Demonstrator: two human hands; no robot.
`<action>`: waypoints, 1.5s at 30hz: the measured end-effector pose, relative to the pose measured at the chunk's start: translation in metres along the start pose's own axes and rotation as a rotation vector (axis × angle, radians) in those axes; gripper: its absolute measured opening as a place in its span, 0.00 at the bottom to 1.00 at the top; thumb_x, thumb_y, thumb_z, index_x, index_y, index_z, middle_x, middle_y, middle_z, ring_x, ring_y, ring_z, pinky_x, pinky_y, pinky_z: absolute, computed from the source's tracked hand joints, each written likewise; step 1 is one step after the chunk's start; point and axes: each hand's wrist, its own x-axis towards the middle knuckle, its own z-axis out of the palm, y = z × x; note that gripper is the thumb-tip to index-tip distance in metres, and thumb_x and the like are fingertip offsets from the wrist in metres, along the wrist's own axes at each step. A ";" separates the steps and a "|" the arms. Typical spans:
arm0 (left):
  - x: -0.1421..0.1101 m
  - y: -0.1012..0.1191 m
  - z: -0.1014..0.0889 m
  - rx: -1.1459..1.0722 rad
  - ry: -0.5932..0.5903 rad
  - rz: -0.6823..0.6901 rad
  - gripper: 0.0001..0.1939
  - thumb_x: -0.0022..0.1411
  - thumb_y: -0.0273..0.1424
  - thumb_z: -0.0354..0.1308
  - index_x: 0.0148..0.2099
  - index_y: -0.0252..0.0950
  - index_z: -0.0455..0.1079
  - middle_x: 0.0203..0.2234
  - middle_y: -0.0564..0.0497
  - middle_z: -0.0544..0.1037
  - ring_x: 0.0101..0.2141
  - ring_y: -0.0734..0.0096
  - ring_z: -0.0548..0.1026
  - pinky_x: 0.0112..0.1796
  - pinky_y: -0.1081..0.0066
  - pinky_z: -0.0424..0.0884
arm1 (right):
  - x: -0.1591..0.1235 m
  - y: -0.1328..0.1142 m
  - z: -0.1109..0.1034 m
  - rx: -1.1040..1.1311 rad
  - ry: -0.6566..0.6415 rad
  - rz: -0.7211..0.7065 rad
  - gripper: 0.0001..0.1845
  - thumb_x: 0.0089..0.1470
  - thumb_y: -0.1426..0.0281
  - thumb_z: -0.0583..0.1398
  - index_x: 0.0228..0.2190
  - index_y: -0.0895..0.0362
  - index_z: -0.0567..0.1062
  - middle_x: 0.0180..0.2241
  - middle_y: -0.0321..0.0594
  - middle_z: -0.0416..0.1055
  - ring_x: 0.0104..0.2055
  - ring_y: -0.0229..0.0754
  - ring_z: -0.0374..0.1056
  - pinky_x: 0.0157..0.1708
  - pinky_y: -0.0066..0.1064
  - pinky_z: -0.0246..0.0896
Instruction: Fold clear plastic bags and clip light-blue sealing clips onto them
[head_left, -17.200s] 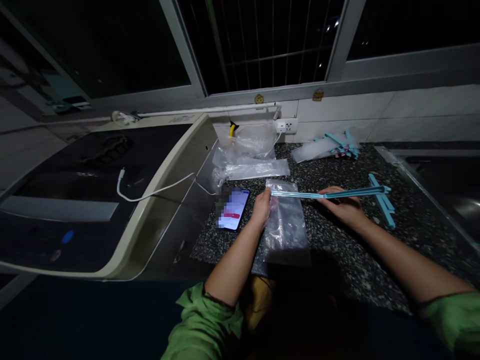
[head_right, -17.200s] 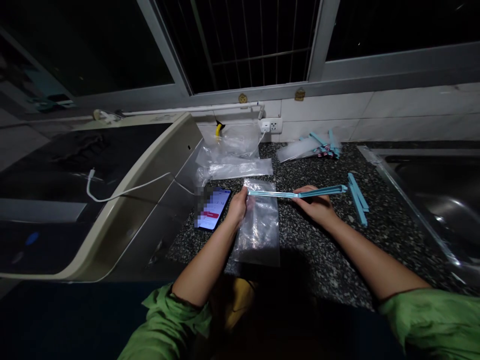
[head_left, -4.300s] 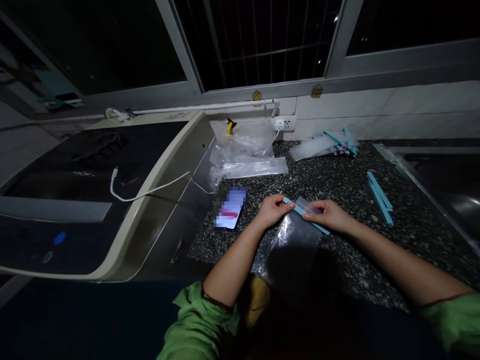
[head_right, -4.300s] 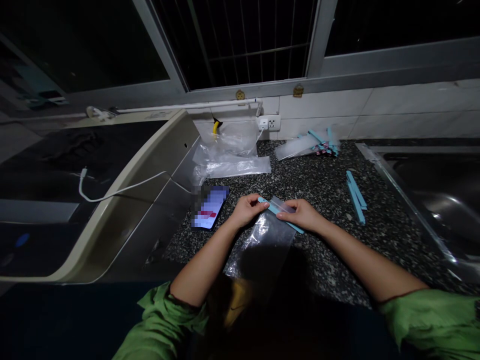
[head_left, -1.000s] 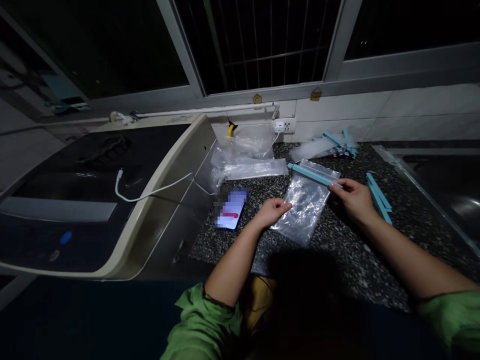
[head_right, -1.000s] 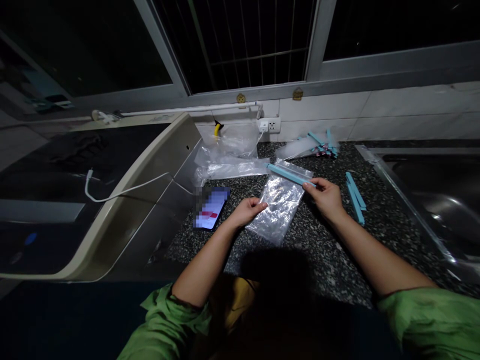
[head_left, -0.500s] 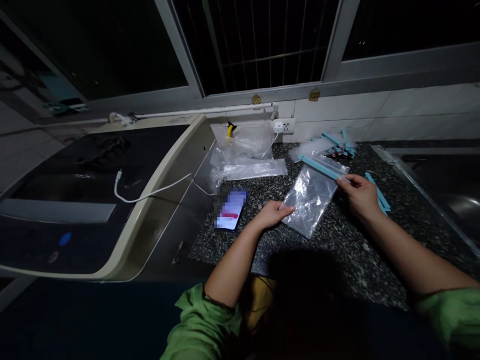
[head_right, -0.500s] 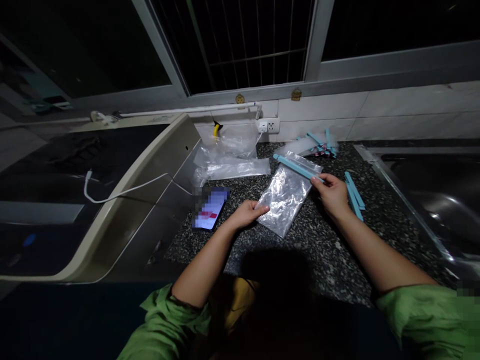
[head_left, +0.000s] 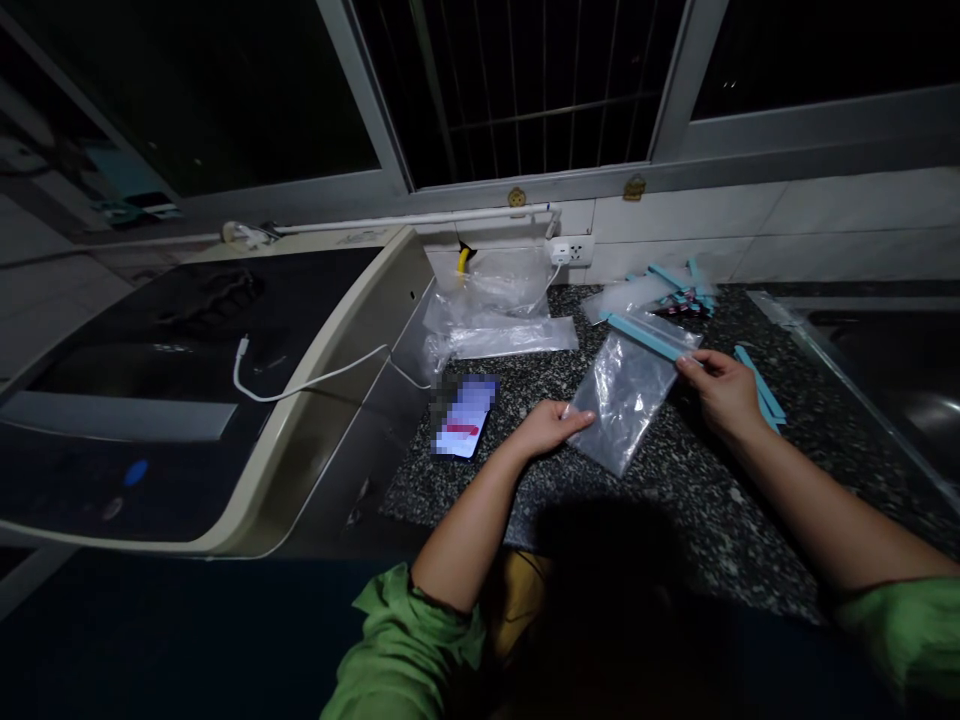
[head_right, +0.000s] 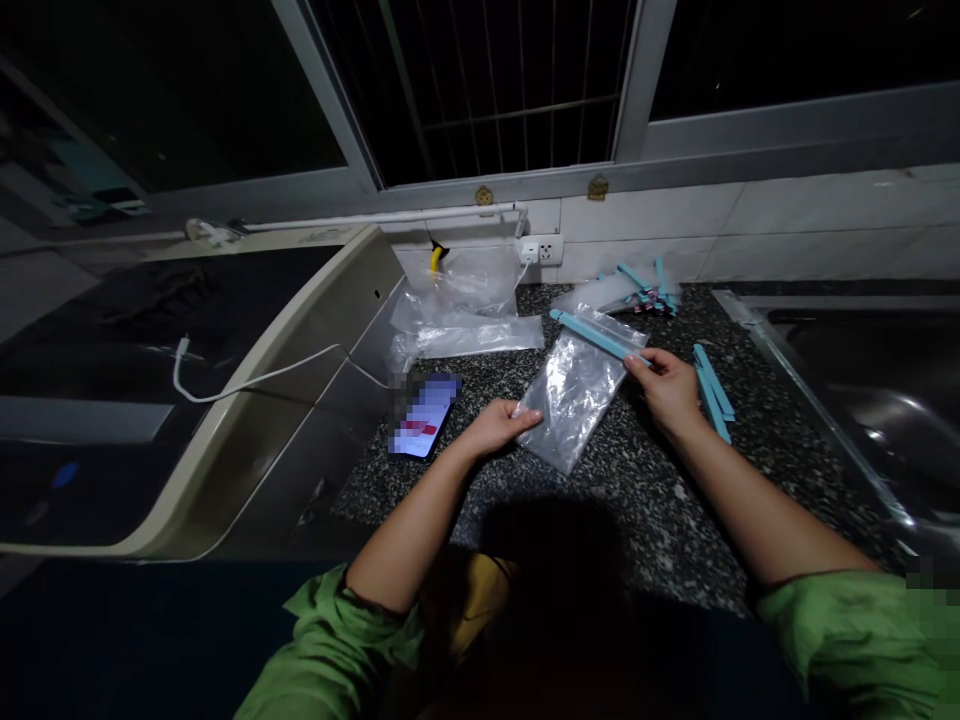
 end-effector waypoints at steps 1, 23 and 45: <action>0.000 0.001 0.000 -0.014 0.001 0.000 0.28 0.41 0.56 0.56 0.18 0.33 0.60 0.14 0.58 0.59 0.19 0.81 0.55 0.23 0.75 0.50 | -0.001 0.000 0.001 0.006 -0.015 0.007 0.15 0.32 0.59 0.66 0.22 0.54 0.72 0.19 0.31 0.66 0.21 0.35 0.59 0.23 0.29 0.55; 0.002 -0.002 0.002 -0.193 0.113 -0.016 0.25 0.39 0.50 0.62 0.24 0.30 0.68 0.18 0.56 0.69 0.22 0.78 0.63 0.27 0.75 0.58 | -0.032 -0.008 0.021 -0.011 -0.269 0.061 0.21 0.27 0.54 0.68 0.23 0.55 0.75 0.23 0.35 0.72 0.24 0.37 0.63 0.27 0.30 0.59; 0.000 0.011 0.001 -0.308 0.207 0.078 0.27 0.34 0.51 0.64 0.29 0.31 0.70 0.22 0.54 0.70 0.26 0.76 0.65 0.31 0.74 0.60 | -0.034 -0.012 0.022 -0.056 -0.461 0.092 0.23 0.25 0.51 0.67 0.22 0.55 0.76 0.23 0.35 0.73 0.26 0.39 0.65 0.30 0.31 0.60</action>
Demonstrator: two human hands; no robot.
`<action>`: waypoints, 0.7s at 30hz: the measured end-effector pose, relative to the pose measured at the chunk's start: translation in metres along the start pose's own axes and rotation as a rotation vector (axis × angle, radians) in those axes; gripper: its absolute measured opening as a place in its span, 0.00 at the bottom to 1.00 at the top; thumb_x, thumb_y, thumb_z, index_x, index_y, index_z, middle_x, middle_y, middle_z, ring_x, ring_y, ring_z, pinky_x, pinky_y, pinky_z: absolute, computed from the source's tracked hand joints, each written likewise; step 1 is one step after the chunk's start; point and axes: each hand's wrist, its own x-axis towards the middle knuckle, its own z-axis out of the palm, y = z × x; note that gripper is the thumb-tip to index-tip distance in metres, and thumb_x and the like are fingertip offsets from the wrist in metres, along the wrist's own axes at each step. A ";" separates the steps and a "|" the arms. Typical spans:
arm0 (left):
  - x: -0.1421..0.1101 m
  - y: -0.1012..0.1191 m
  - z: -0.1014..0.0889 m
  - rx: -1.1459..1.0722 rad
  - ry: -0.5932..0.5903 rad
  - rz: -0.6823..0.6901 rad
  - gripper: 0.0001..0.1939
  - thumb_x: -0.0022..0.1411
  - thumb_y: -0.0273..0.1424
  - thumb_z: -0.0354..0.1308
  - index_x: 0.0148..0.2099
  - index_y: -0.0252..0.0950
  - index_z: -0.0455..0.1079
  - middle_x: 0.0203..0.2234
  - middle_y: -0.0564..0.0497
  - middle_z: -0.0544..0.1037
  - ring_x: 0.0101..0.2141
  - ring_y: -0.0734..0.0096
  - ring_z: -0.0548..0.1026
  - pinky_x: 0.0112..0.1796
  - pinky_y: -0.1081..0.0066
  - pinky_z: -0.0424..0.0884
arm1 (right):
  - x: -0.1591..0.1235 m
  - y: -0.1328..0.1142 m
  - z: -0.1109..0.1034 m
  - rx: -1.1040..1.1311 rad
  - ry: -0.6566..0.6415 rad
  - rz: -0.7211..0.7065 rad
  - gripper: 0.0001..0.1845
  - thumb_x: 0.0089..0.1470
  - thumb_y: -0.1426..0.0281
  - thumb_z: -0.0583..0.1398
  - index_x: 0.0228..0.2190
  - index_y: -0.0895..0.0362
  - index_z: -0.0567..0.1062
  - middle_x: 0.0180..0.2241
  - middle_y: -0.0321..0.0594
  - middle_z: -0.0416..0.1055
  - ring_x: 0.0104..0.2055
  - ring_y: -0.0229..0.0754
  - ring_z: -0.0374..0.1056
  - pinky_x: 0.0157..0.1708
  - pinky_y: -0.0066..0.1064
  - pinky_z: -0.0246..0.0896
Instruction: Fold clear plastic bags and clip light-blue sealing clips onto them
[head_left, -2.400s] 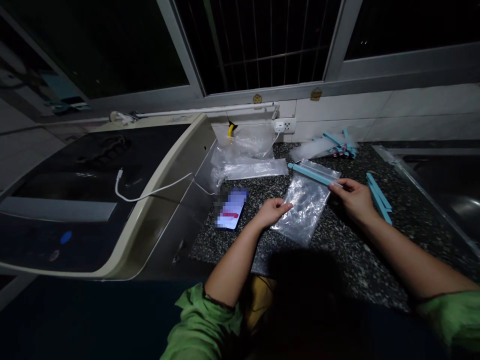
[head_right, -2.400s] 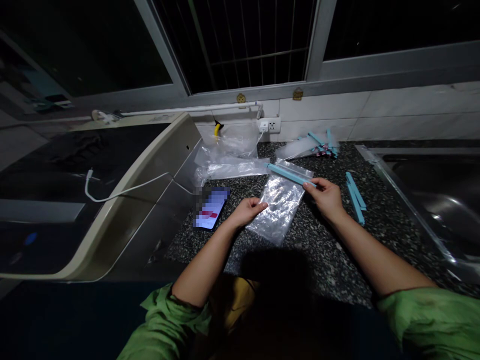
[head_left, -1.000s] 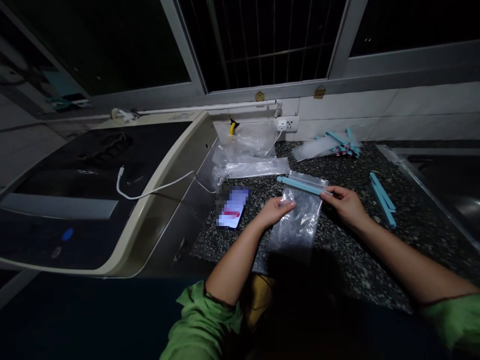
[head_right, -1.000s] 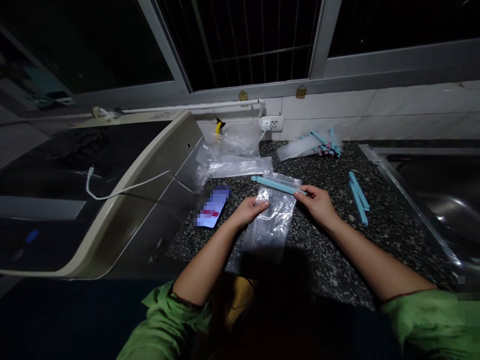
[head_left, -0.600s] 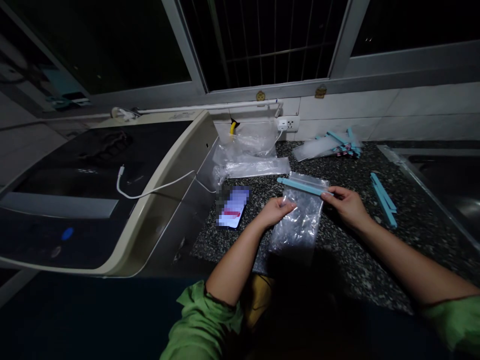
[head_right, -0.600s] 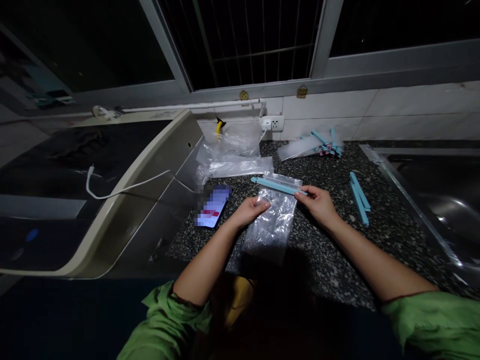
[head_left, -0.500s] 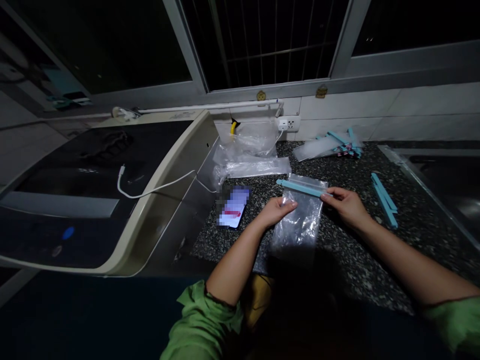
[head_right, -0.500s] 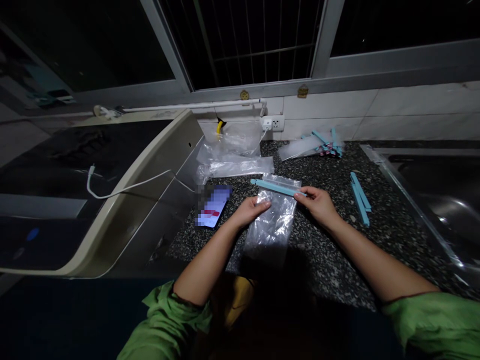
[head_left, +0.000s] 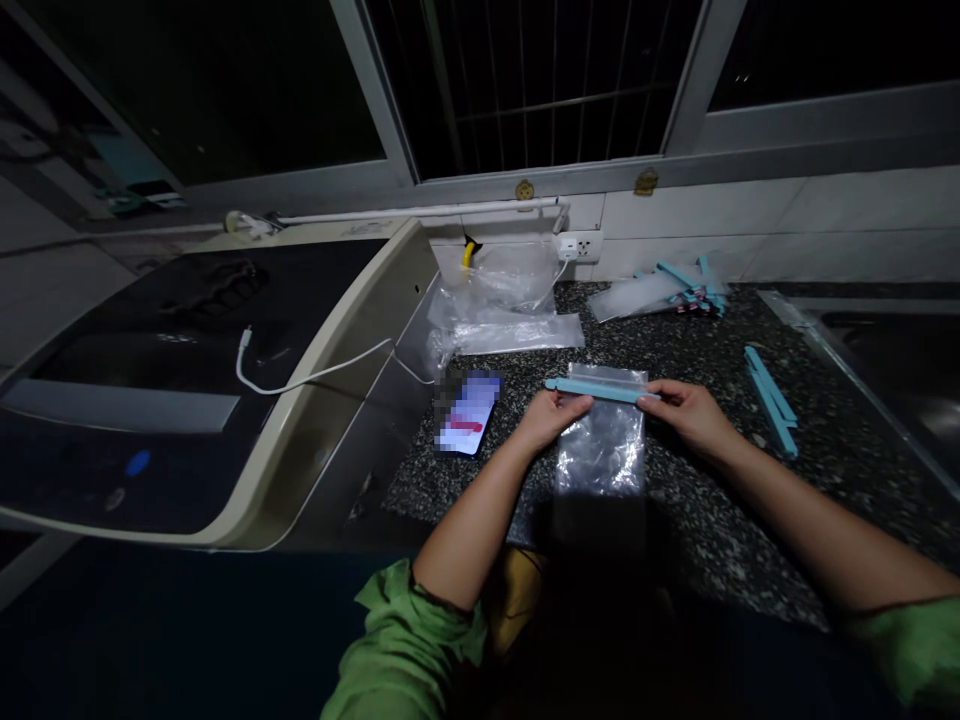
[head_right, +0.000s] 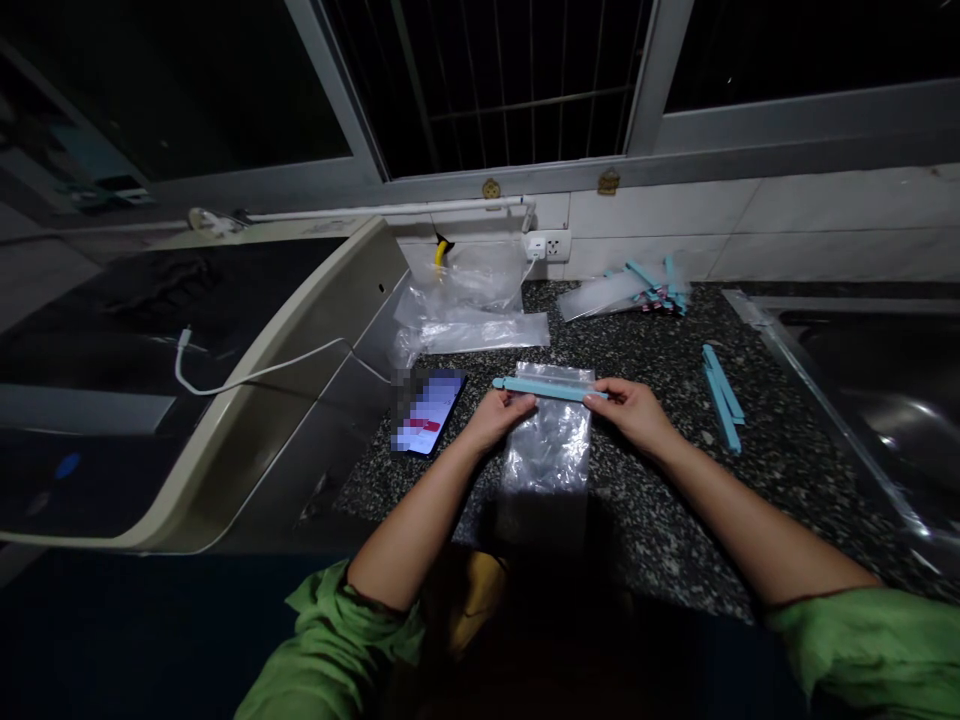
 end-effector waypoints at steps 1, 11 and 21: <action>0.000 0.001 0.000 -0.018 0.028 0.035 0.27 0.36 0.51 0.64 0.30 0.32 0.70 0.22 0.54 0.70 0.27 0.75 0.66 0.32 0.74 0.60 | 0.000 0.000 0.000 -0.008 -0.019 -0.002 0.23 0.26 0.51 0.67 0.21 0.55 0.76 0.22 0.35 0.73 0.26 0.39 0.65 0.30 0.31 0.60; 0.000 0.002 -0.002 0.050 0.174 0.060 0.24 0.37 0.50 0.63 0.26 0.32 0.69 0.18 0.55 0.69 0.23 0.77 0.63 0.28 0.74 0.58 | -0.004 0.001 0.007 0.146 -0.102 0.135 0.22 0.26 0.51 0.68 0.19 0.56 0.73 0.19 0.32 0.68 0.22 0.35 0.61 0.27 0.28 0.56; 0.004 -0.002 0.000 0.043 0.284 0.139 0.17 0.41 0.43 0.64 0.27 0.33 0.70 0.20 0.55 0.72 0.25 0.75 0.67 0.31 0.74 0.62 | -0.003 0.002 0.007 -0.024 -0.083 0.069 0.25 0.27 0.48 0.65 0.15 0.58 0.72 0.17 0.34 0.65 0.23 0.34 0.57 0.26 0.28 0.52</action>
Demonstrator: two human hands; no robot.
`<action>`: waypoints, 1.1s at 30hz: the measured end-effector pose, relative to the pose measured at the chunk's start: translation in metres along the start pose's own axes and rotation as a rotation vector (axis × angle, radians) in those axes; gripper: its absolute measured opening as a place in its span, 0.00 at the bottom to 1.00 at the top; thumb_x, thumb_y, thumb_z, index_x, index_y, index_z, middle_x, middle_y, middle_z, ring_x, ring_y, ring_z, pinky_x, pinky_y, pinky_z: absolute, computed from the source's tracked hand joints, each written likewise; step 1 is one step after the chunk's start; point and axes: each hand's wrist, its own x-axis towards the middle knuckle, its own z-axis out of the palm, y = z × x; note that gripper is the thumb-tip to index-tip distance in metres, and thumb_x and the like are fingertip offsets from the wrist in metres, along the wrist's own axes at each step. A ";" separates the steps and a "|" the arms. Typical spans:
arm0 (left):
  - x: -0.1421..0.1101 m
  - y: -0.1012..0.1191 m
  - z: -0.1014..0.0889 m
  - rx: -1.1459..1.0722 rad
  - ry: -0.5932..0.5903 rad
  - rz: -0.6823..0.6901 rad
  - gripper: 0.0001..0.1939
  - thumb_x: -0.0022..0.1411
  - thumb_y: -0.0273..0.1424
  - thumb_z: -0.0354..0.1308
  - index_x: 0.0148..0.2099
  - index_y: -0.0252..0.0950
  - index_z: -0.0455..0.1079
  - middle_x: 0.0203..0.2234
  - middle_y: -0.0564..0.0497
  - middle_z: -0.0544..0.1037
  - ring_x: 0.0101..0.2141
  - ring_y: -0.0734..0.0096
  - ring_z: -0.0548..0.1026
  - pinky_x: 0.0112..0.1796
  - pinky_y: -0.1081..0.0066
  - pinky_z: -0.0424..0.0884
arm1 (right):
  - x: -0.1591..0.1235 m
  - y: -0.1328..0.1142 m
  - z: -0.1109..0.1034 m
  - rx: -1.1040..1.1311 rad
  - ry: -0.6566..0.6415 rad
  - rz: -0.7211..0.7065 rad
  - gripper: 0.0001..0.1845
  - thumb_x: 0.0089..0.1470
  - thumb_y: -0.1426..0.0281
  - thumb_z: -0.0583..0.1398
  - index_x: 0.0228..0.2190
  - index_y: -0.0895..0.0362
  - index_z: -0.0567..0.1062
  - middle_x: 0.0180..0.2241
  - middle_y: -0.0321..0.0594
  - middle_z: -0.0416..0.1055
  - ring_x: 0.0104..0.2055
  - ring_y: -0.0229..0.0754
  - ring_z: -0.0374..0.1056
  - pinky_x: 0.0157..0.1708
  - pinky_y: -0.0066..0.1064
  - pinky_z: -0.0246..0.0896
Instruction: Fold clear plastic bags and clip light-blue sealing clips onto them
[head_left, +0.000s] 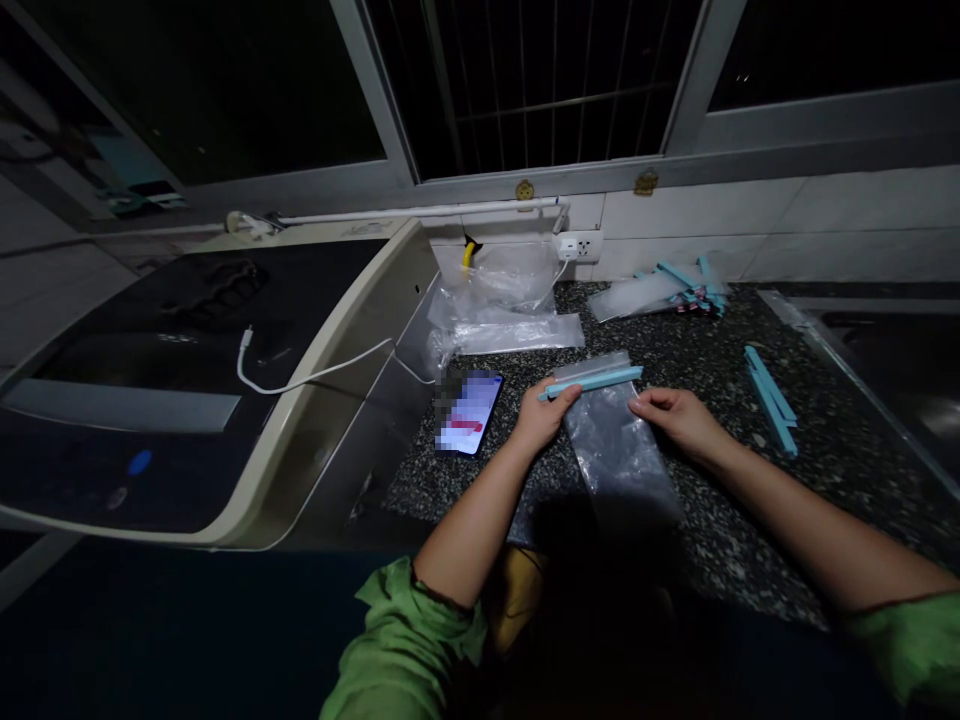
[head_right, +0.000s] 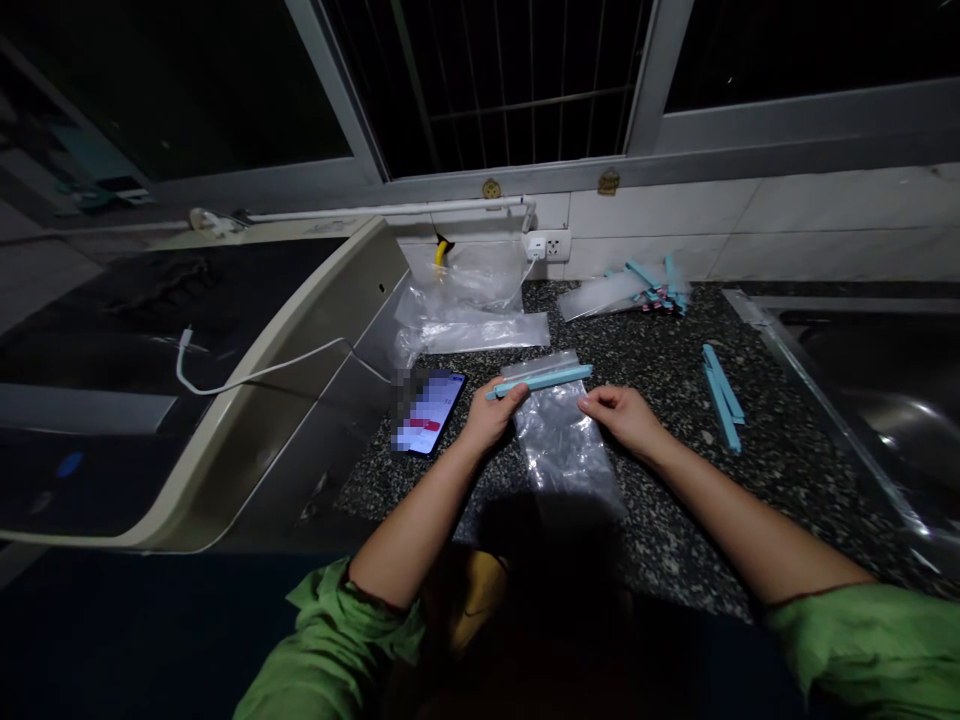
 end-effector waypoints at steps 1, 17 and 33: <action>0.000 0.000 0.000 -0.002 0.005 0.006 0.17 0.41 0.43 0.64 0.26 0.33 0.70 0.20 0.55 0.72 0.25 0.75 0.67 0.31 0.73 0.62 | 0.000 0.000 0.000 -0.006 0.000 -0.003 0.25 0.28 0.47 0.65 0.15 0.58 0.71 0.17 0.34 0.65 0.22 0.34 0.57 0.25 0.28 0.51; 0.005 0.001 -0.007 -0.065 0.174 -0.005 0.17 0.41 0.42 0.65 0.22 0.33 0.66 0.15 0.59 0.64 0.21 0.79 0.60 0.27 0.75 0.57 | 0.002 0.006 -0.001 -0.135 -0.126 0.002 0.27 0.32 0.45 0.62 0.16 0.58 0.69 0.17 0.34 0.63 0.22 0.34 0.56 0.24 0.28 0.51; 0.004 0.003 -0.007 -0.065 0.213 -0.014 0.15 0.42 0.40 0.65 0.22 0.33 0.68 0.16 0.58 0.66 0.22 0.78 0.62 0.28 0.75 0.58 | 0.003 0.006 -0.002 -0.187 -0.175 -0.010 0.28 0.33 0.44 0.60 0.16 0.58 0.69 0.17 0.34 0.62 0.22 0.34 0.55 0.24 0.28 0.49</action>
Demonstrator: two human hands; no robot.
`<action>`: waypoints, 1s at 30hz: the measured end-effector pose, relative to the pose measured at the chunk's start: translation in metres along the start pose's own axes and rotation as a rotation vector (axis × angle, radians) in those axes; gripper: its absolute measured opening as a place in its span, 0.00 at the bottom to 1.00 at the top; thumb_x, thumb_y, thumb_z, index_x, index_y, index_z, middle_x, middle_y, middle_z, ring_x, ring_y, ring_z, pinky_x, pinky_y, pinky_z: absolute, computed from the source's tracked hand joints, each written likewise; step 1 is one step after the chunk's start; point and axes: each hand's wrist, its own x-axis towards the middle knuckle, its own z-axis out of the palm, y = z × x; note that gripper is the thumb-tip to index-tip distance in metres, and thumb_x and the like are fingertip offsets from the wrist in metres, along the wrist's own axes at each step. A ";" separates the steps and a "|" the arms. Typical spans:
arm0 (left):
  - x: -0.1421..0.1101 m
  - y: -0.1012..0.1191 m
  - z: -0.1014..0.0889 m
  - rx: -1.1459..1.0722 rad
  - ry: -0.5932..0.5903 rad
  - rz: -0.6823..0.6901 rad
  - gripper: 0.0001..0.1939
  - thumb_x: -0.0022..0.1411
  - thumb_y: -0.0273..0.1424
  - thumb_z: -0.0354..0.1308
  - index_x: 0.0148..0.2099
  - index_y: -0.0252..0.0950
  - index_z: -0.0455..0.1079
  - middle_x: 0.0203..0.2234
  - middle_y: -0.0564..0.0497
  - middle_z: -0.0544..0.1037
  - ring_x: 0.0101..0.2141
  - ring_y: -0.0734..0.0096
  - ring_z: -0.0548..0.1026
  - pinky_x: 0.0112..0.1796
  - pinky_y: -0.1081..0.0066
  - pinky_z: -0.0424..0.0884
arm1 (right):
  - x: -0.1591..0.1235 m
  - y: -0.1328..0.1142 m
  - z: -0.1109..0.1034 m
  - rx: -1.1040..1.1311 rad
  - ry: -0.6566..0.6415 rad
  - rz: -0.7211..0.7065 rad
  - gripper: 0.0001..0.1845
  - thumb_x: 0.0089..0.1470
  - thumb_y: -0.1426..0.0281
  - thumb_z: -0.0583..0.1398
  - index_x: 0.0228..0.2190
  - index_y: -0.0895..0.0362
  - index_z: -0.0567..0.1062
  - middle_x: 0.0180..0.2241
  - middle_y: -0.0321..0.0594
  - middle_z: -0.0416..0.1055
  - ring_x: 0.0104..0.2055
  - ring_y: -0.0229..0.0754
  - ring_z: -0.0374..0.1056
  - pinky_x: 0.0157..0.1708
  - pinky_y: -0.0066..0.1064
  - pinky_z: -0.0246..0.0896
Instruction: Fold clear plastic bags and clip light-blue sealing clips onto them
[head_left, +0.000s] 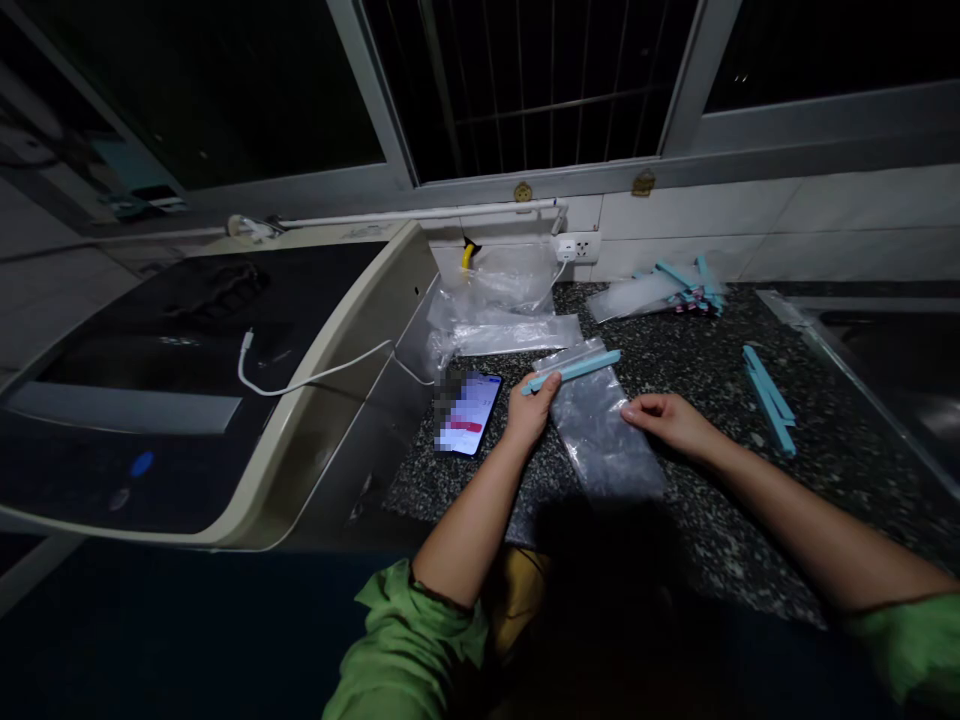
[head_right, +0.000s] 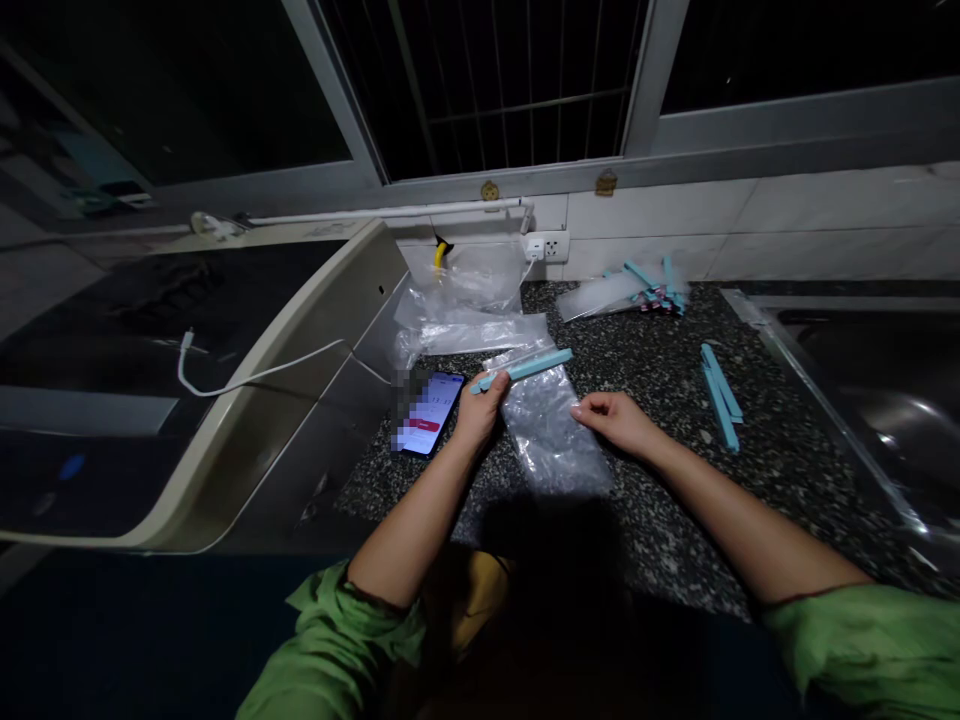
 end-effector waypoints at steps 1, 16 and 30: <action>0.001 0.000 -0.001 -0.002 0.013 0.004 0.16 0.42 0.41 0.65 0.22 0.33 0.67 0.16 0.58 0.65 0.22 0.78 0.61 0.28 0.75 0.58 | 0.000 0.000 0.000 0.007 0.000 0.001 0.28 0.32 0.43 0.60 0.17 0.58 0.70 0.18 0.34 0.63 0.22 0.34 0.55 0.24 0.28 0.50; 0.004 -0.002 -0.002 -0.019 0.092 0.062 0.16 0.43 0.41 0.64 0.24 0.33 0.68 0.17 0.57 0.67 0.23 0.77 0.63 0.29 0.74 0.59 | 0.000 0.002 -0.001 -0.058 0.017 -0.017 0.29 0.32 0.42 0.59 0.15 0.57 0.68 0.16 0.34 0.61 0.20 0.34 0.54 0.22 0.28 0.48; 0.007 -0.002 -0.007 -0.014 0.222 0.089 0.18 0.45 0.44 0.61 0.26 0.33 0.68 0.18 0.56 0.68 0.24 0.75 0.65 0.29 0.74 0.60 | 0.000 0.001 -0.021 -0.165 -0.130 0.017 0.29 0.35 0.43 0.59 0.17 0.58 0.69 0.16 0.32 0.61 0.21 0.33 0.55 0.22 0.27 0.48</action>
